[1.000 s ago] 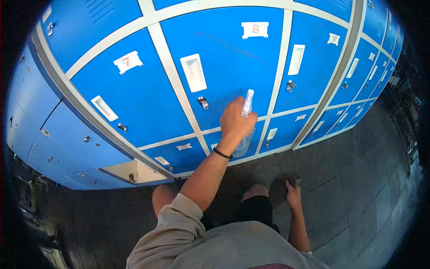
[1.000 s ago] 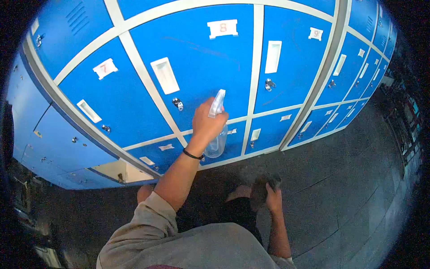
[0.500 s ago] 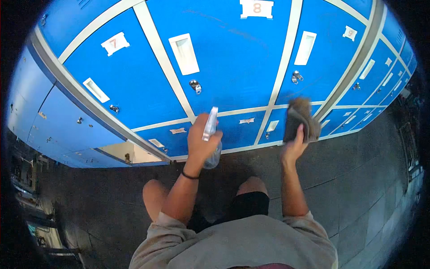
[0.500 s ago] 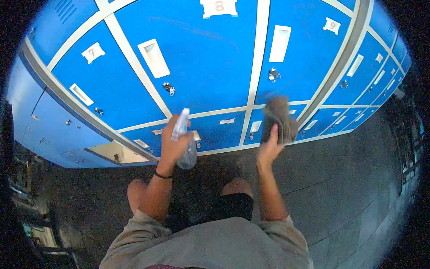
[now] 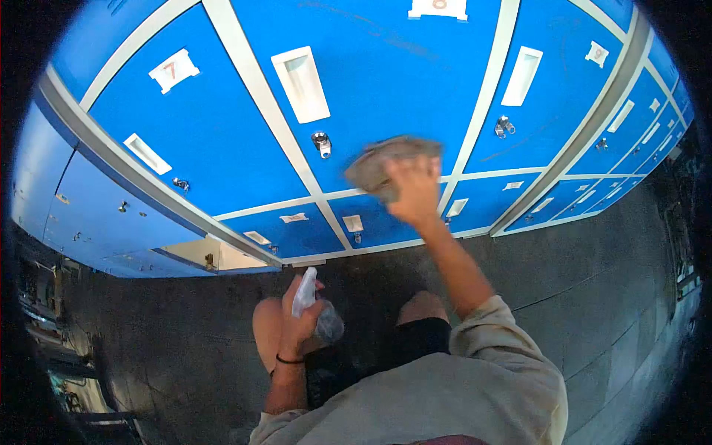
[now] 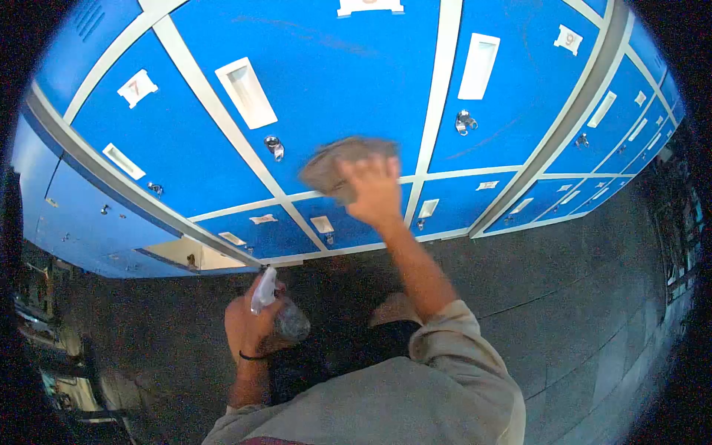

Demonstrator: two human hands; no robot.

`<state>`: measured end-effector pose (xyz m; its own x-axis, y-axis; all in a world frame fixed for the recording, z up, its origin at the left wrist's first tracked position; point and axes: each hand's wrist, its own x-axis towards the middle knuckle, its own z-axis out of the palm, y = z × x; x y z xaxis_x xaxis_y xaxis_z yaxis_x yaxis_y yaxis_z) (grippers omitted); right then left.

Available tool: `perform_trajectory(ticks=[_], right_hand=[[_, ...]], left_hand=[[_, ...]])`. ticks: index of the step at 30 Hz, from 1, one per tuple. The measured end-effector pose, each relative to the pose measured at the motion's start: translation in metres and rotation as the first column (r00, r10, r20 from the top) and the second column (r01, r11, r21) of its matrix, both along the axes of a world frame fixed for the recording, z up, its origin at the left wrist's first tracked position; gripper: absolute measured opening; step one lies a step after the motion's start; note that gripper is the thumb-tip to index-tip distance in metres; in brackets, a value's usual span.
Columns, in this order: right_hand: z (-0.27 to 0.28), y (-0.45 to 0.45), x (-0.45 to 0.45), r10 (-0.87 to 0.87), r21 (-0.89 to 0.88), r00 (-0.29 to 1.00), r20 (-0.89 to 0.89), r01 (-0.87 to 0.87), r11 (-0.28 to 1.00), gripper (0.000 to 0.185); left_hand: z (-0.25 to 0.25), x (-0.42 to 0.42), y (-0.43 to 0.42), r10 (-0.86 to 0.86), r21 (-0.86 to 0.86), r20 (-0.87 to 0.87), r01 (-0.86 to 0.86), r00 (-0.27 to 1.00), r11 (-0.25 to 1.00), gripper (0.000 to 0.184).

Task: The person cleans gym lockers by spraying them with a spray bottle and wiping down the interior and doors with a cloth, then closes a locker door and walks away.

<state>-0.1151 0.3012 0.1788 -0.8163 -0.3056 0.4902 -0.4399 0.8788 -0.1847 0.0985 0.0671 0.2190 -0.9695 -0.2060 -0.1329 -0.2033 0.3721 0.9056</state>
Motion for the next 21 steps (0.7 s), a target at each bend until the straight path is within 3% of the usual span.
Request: perform_trajectory(ticks=[1,2,3,5,8,11,14,16,19,21], right_hand=[[0.015,0.015,0.001,-0.147,0.015,0.988,0.055,0.147,0.989,0.082],[0.023,0.023,-0.011,-0.162,-0.160,0.957,-0.240,0.126,0.979,0.085],[0.033,0.029,-0.024,-0.212,-0.313,0.839,-0.502,0.053,0.948,0.087],[0.081,0.010,-0.024,-0.267,-0.405,0.794,-0.546,0.028,0.914,0.086],[0.061,-0.019,-0.011,-0.171,-0.294,0.871,-0.461,0.032,0.955,0.086],[-0.011,-0.015,0.007,0.079,-0.016,0.968,-0.238,-0.085,0.996,0.086],[0.006,0.022,0.015,-0.093,0.156,0.994,0.050,0.084,0.984,0.072],[0.024,0.028,-0.001,-0.190,-0.084,0.929,-0.316,0.173,0.981,0.081],[0.070,-0.010,-0.014,-0.308,-0.412,0.766,-0.564,0.062,0.909,0.075],[0.045,-0.034,-0.002,-0.187,-0.204,0.874,-0.448,0.103,0.973,0.074]], left_hand=[[-0.038,0.006,-0.016,0.000,0.114,-0.006,0.000,1.000,0.993,0.038],[-0.068,0.007,-0.027,0.002,0.228,-0.005,-0.001,1.000,0.974,0.038],[-0.082,0.006,-0.032,-0.028,0.282,-0.009,0.029,1.000,0.959,0.038],[-0.105,0.004,-0.038,-0.082,0.384,-0.026,0.086,0.996,0.919,0.038],[-0.139,-0.007,-0.039,-0.071,0.372,-0.045,0.083,0.996,0.925,0.041],[-0.164,-0.009,-0.035,0.006,0.450,-0.059,0.021,0.998,0.893,0.050],[-0.184,-0.017,-0.043,-0.033,0.386,-0.055,0.051,0.998,0.921,0.058],[-0.180,-0.017,-0.035,-0.006,0.458,-0.027,0.018,1.000,0.889,0.059],[-0.188,-0.020,-0.029,0.006,0.489,-0.023,0.006,1.000,0.872,0.059],[-0.185,-0.022,-0.024,0.016,0.507,-0.025,-0.002,1.000,0.862,0.058]])
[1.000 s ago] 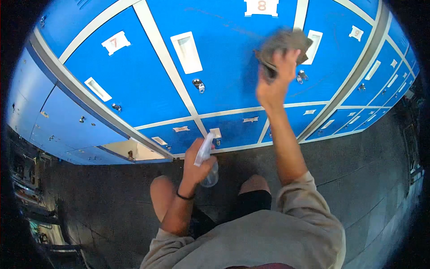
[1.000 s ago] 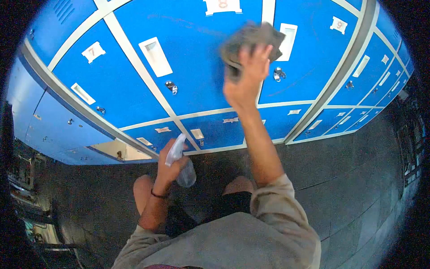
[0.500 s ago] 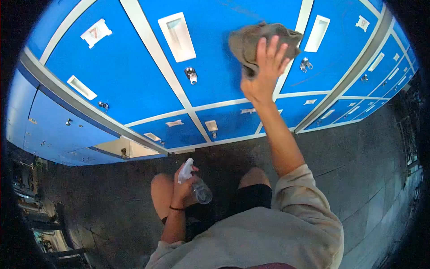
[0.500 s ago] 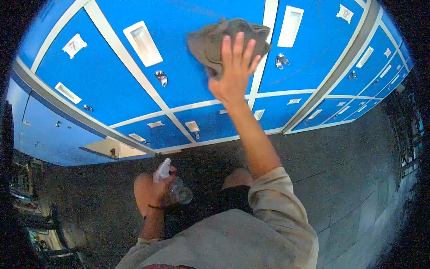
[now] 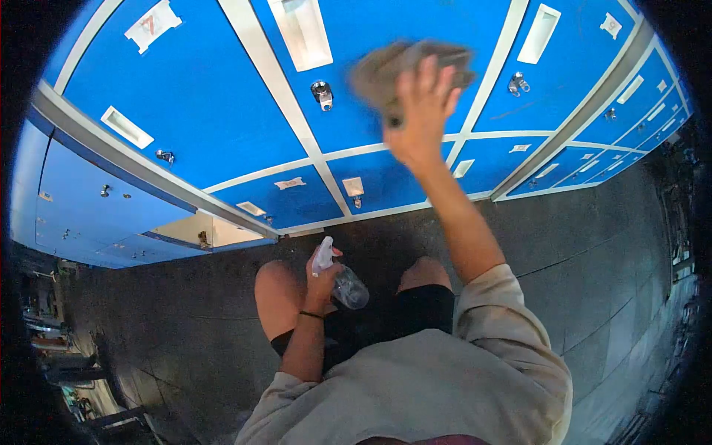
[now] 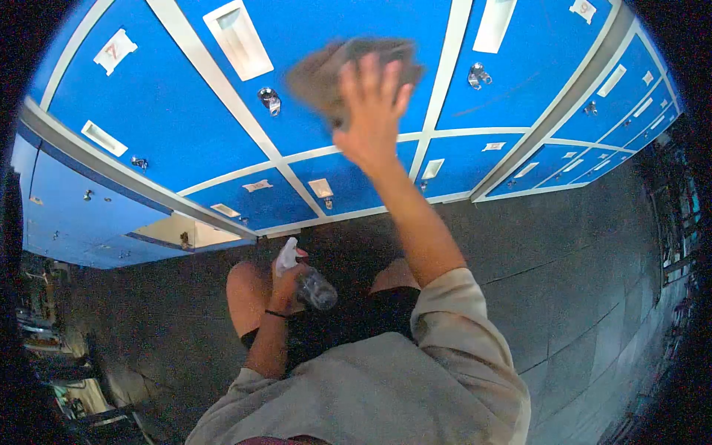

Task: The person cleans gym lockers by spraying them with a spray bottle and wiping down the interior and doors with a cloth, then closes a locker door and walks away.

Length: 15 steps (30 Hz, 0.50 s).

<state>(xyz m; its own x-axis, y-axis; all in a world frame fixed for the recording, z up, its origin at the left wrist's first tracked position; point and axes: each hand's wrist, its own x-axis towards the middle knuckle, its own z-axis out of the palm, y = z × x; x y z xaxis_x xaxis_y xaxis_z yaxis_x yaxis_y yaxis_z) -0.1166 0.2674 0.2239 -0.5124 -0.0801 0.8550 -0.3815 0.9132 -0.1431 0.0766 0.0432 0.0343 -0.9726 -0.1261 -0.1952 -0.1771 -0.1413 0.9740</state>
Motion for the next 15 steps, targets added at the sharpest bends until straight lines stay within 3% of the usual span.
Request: perform_trajectory(ticks=[2,4,7,8,9,10,11,13,15], right_hand=[[-0.048,-0.006,-0.001,0.075,0.188,0.985,0.158,-0.104,0.977,0.073],[-0.105,0.008,-0.006,0.185,0.342,0.937,0.295,-0.285,0.895,0.073],[-0.057,0.036,0.008,-0.124,0.284,0.772,0.624,-0.076,0.956,0.069],[-0.045,0.036,0.005,-0.066,0.163,0.904,0.422,-0.004,0.987,0.068],[-0.034,0.034,-0.004,-0.039,0.024,0.981,0.190,0.035,0.999,0.066],[-0.031,0.030,-0.010,-0.044,-0.122,0.997,-0.057,0.037,0.992,0.064],[-0.034,0.018,-0.009,-0.035,-0.093,0.999,-0.018,0.033,0.995,0.064],[-0.043,-0.022,-0.004,-0.022,-0.042,0.998,0.061,0.025,0.999,0.064],[-0.073,-0.050,0.013,0.157,0.179,0.922,0.354,-0.232,0.956,0.068]], left_hand=[[0.012,0.000,0.006,0.024,0.051,0.005,-0.024,1.000,0.998,0.054],[-0.012,0.001,-0.008,-0.029,-0.062,-0.027,0.027,0.999,0.998,0.063],[-0.019,0.003,-0.016,-0.067,-0.171,-0.005,0.065,0.998,0.983,0.067],[-0.017,0.006,-0.015,-0.071,-0.195,0.019,0.073,0.997,0.978,0.068],[-0.009,0.009,-0.012,-0.054,-0.182,0.008,0.055,0.999,0.982,0.057],[-0.001,0.012,-0.006,-0.035,-0.170,-0.003,0.034,0.999,0.985,0.046],[0.006,0.012,-0.002,-0.016,-0.160,-0.017,0.013,1.000,0.987,0.036],[0.010,0.012,0.001,-0.008,-0.095,0.044,0.012,0.999,0.995,0.037],[0.007,0.011,0.001,0.005,-0.063,0.054,-0.002,0.999,0.998,0.038]])
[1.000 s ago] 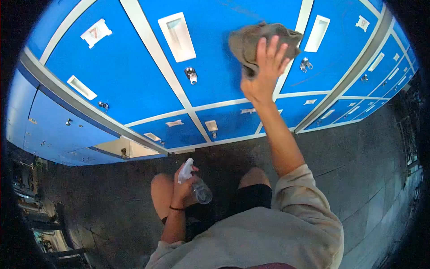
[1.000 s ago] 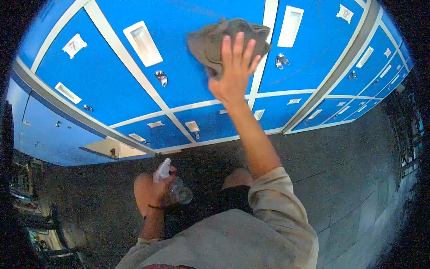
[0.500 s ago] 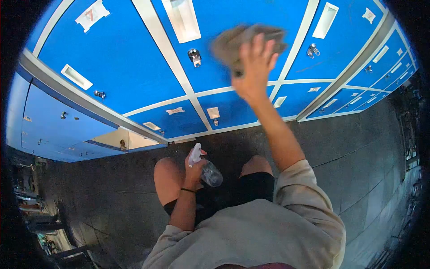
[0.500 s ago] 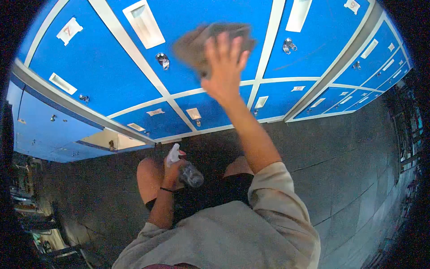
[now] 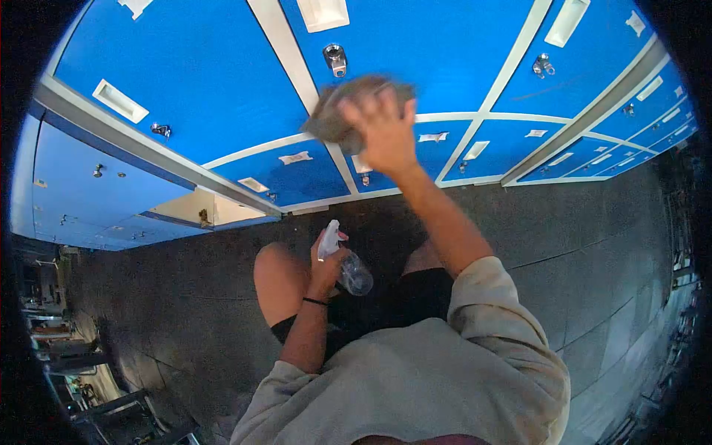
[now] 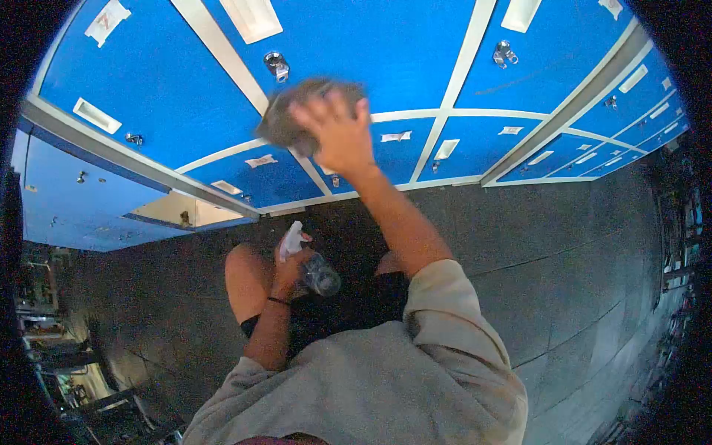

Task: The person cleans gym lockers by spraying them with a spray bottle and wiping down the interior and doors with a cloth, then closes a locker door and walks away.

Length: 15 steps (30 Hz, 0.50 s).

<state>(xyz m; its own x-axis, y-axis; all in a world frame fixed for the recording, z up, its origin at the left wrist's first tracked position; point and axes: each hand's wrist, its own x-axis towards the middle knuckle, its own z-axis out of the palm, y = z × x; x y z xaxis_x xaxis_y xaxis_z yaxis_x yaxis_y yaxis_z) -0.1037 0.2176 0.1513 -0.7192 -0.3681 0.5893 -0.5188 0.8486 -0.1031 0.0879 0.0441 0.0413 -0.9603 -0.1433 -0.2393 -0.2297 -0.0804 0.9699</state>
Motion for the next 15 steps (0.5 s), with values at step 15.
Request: perform_trajectory(ticks=[15], right_hand=[[-0.049,-0.029,0.005,0.125,-0.127,0.992,-0.016,-0.126,0.984,0.071]], left_hand=[[-0.023,0.006,-0.015,-0.040,-0.119,0.005,0.040,0.999,0.992,0.046]])
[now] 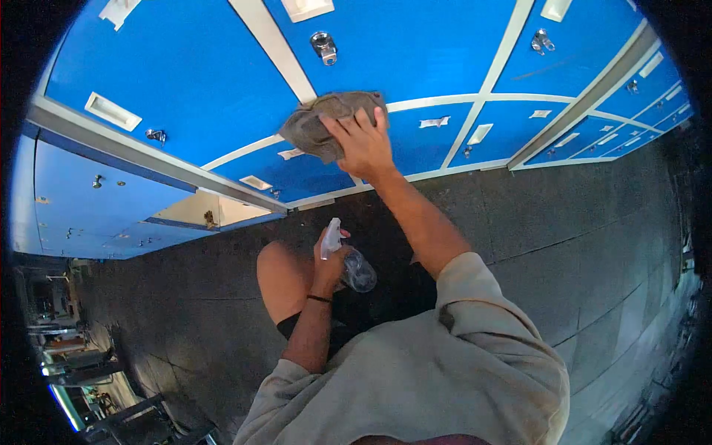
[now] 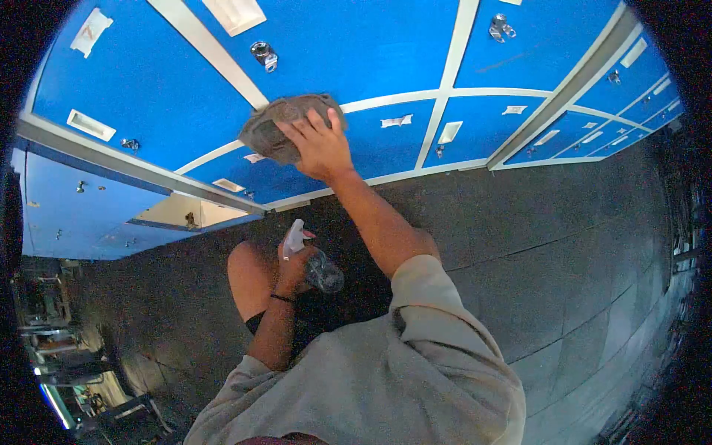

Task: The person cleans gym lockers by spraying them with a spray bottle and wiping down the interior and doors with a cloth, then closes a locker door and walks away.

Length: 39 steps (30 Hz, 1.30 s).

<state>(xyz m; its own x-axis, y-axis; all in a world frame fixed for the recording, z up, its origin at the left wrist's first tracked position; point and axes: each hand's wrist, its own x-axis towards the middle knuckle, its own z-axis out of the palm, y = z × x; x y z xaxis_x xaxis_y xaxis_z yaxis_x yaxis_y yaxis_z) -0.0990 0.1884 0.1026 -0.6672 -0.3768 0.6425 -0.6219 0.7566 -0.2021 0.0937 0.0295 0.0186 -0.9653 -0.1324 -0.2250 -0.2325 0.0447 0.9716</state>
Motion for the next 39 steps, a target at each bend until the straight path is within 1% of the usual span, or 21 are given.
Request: perform_trajectory(ticks=[1,3,5,8,9,10,11,14,15,17,20,21,23,24,26,27,29,30,33,36,39], right_hand=[[0.001,0.004,0.001,0.067,0.022,0.996,0.055,-0.068,0.997,0.072],[0.008,0.046,0.003,-0.124,-0.006,0.962,0.242,0.130,0.992,0.073],[-0.017,0.073,-0.013,-0.379,-0.439,0.889,-0.256,0.242,0.865,0.067],[-0.022,0.051,-0.017,-0.486,-0.612,0.864,-0.129,0.316,0.725,0.058],[-0.026,0.036,-0.014,-0.419,-0.544,0.886,-0.198,0.256,0.799,0.053],[-0.009,0.023,0.004,-0.302,-0.346,0.947,-0.109,0.249,0.905,0.056],[-0.013,0.009,0.007,-0.121,-0.229,0.991,-0.061,0.104,0.968,0.076],[-0.015,0.025,0.006,-0.029,-0.041,0.996,0.088,0.033,0.999,0.073],[-0.020,0.040,0.001,-0.082,-0.167,0.997,-0.013,0.078,0.983,0.071],[-0.022,0.063,-0.007,-0.479,-0.463,0.868,-0.132,0.374,0.804,0.062],[-0.016,0.042,-0.014,-0.593,-0.626,0.801,-0.081,0.422,0.656,0.066],[-0.011,0.030,-0.006,-0.504,-0.531,0.864,-0.007,0.424,0.734,0.075],[0.005,0.002,0.017,-0.150,-0.220,0.988,0.028,0.153,0.963,0.077],[0.012,-0.004,0.022,0.028,-0.063,0.996,0.085,-0.023,0.998,0.078],[0.009,0.016,0.008,0.026,0.068,1.000,0.016,-0.027,0.997,0.079],[0.014,0.028,0.000,0.030,0.137,0.999,-0.022,-0.027,0.990,0.080],[0.036,0.056,-0.014,-0.184,-0.191,0.948,-0.260,0.136,0.972,0.079],[0.046,0.062,-0.017,-0.311,-0.364,0.887,-0.342,0.180,0.914,0.078],[0.051,0.035,-0.013,-0.423,-0.440,0.864,-0.272,0.279,0.853,0.077],[0.029,0.006,0.010,-0.024,0.055,0.992,-0.126,0.032,0.998,0.074],[0.034,0.040,-0.014,0.060,0.136,0.981,-0.184,-0.035,0.990,0.074]], left_hand=[[0.000,0.000,-0.002,0.009,0.023,-0.012,-0.009,1.000,1.000,0.046],[-0.003,0.000,-0.009,0.004,0.016,-0.005,-0.004,1.000,1.000,0.049],[-0.008,0.000,-0.017,-0.024,-0.045,0.031,0.026,0.999,0.999,0.052],[-0.010,0.003,-0.019,-0.061,-0.084,0.035,0.063,0.998,0.994,0.058],[-0.009,0.004,-0.017,-0.058,-0.074,0.017,0.059,0.998,0.996,0.059],[-0.005,0.003,-0.013,-0.057,-0.065,-0.004,0.057,0.998,0.996,0.060],[0.000,0.001,-0.010,-0.058,-0.058,-0.028,0.057,0.998,0.997,0.062],[0.009,-0.005,-0.007,-0.051,-0.071,-0.004,0.050,0.999,0.996,0.063],[0.008,-0.006,-0.008,-0.039,-0.059,-0.035,0.037,0.999,0.998,0.061],[0.000,-0.003,-0.012,-0.011,-0.030,-0.090,0.008,0.996,1.000,0.059],[-0.011,0.001,-0.018,-0.014,0.037,0.026,0.013,1.000,0.999,0.055],[-0.004,0.002,-0.013,-0.016,-0.009,0.018,0.016,1.000,1.000,0.054],[0.010,0.002,-0.002,-0.027,-0.106,0.000,0.026,1.000,0.994,0.051],[0.011,0.000,-0.001,-0.033,-0.119,-0.012,0.031,0.999,0.992,0.051],[0.016,-0.004,-0.003,-0.047,-0.151,-0.038,0.041,0.998,0.988,0.051],[0.015,-0.006,-0.005,-0.014,-0.044,-0.026,0.013,1.000,0.999,0.051],[0.006,-0.003,-0.007,0.051,0.176,0.019,-0.054,0.999,0.983,0.052],[0.007,-0.003,-0.006,0.053,0.144,0.003,-0.053,0.999,0.988,0.053],[0.005,-0.001,-0.006,0.034,0.037,-0.057,-0.032,0.998,0.999,0.056],[-0.003,-0.004,-0.008,0.014,0.029,-0.102,-0.011,0.995,1.000,0.058],[0.009,-0.007,-0.004,0.078,0.190,-0.073,-0.063,0.994,0.980,0.060]])
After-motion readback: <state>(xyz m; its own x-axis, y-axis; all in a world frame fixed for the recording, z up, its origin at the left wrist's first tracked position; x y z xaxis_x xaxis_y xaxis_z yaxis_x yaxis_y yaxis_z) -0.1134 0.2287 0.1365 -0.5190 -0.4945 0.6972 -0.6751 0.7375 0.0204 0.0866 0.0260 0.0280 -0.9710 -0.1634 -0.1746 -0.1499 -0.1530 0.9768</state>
